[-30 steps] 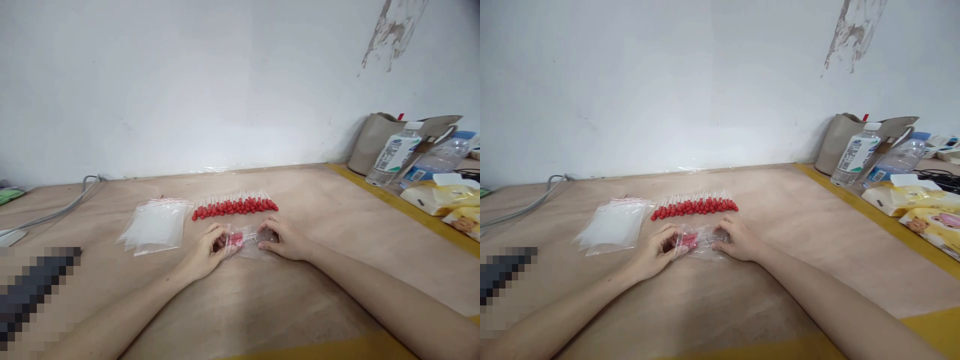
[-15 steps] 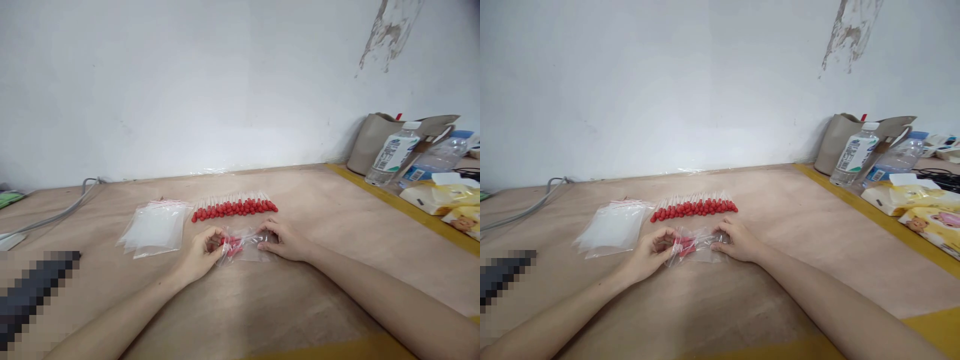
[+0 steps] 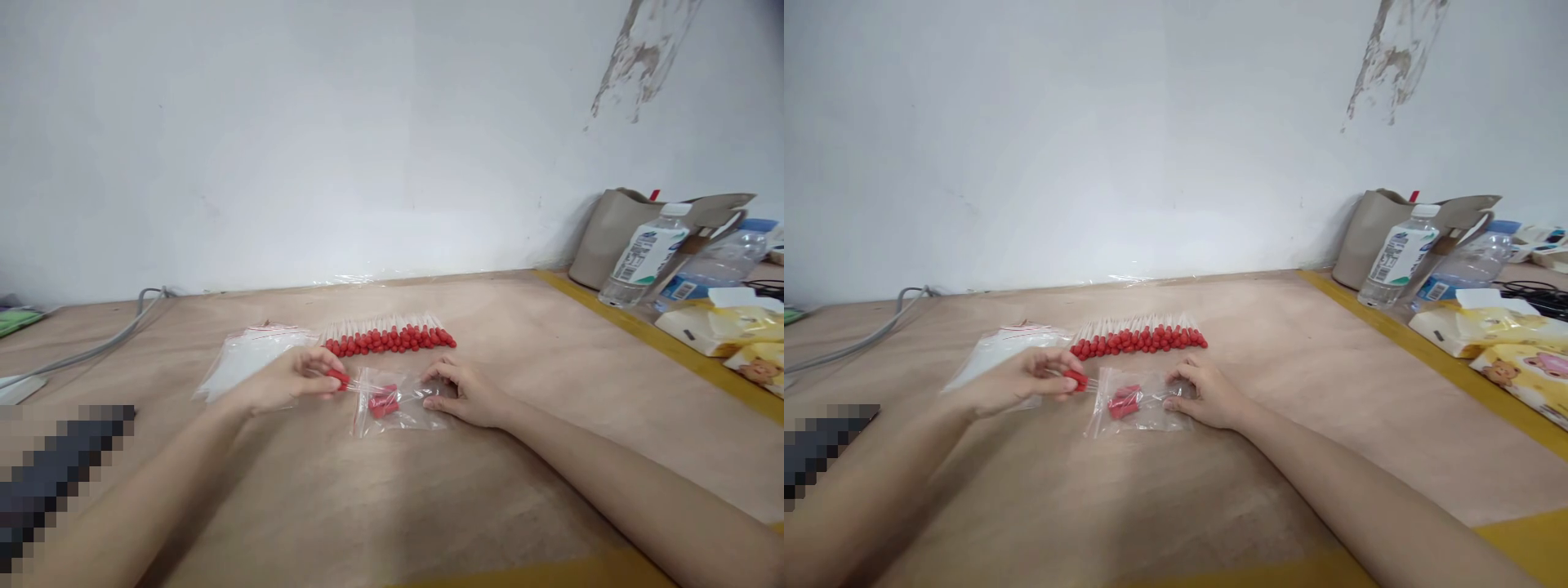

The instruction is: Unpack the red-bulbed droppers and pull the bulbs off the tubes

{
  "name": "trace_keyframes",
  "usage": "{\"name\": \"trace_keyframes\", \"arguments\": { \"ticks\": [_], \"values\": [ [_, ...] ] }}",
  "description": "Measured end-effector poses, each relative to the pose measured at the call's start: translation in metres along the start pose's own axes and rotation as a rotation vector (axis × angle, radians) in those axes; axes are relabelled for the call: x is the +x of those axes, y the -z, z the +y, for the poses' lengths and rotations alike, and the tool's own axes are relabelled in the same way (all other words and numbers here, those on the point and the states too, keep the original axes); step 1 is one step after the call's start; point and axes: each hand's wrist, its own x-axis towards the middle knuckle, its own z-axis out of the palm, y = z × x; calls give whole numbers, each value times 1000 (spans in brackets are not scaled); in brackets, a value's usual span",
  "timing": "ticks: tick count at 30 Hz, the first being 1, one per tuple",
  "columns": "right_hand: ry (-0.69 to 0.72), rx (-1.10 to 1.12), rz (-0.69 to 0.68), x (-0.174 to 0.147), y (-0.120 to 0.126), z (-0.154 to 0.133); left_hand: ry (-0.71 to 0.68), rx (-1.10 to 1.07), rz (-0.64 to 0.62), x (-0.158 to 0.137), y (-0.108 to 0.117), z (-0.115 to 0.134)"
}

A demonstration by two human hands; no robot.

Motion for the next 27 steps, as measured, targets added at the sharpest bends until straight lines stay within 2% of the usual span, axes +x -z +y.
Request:
{"name": "trace_keyframes", "arguments": {
  "ticks": [3,5,7,9,11,15,17,20,27],
  "values": [
    [-17,19,-12,0,0,1,7,223,155,-22,56,11],
    [-16,21,-13,0,0,1,-51,271,318,-35,84,12],
    [-10,20,-16,0,1,0,-153,287,578,-38,93,9],
    [5,18,-18,0,1,-2,-282,308,789,-28,84,3],
    [26,8,-11,-1,1,-4,-392,350,802,-5,62,-4],
    [52,-3,10,-2,1,-2,-487,771,720,44,18,-14],
    [57,3,14,-3,1,-2,-465,939,642,60,6,-15],
    [60,8,19,-2,1,-1,-418,1044,552,73,-2,-16],
    [63,22,24,-2,0,2,-422,1045,454,84,-4,-23]
  ]
}}
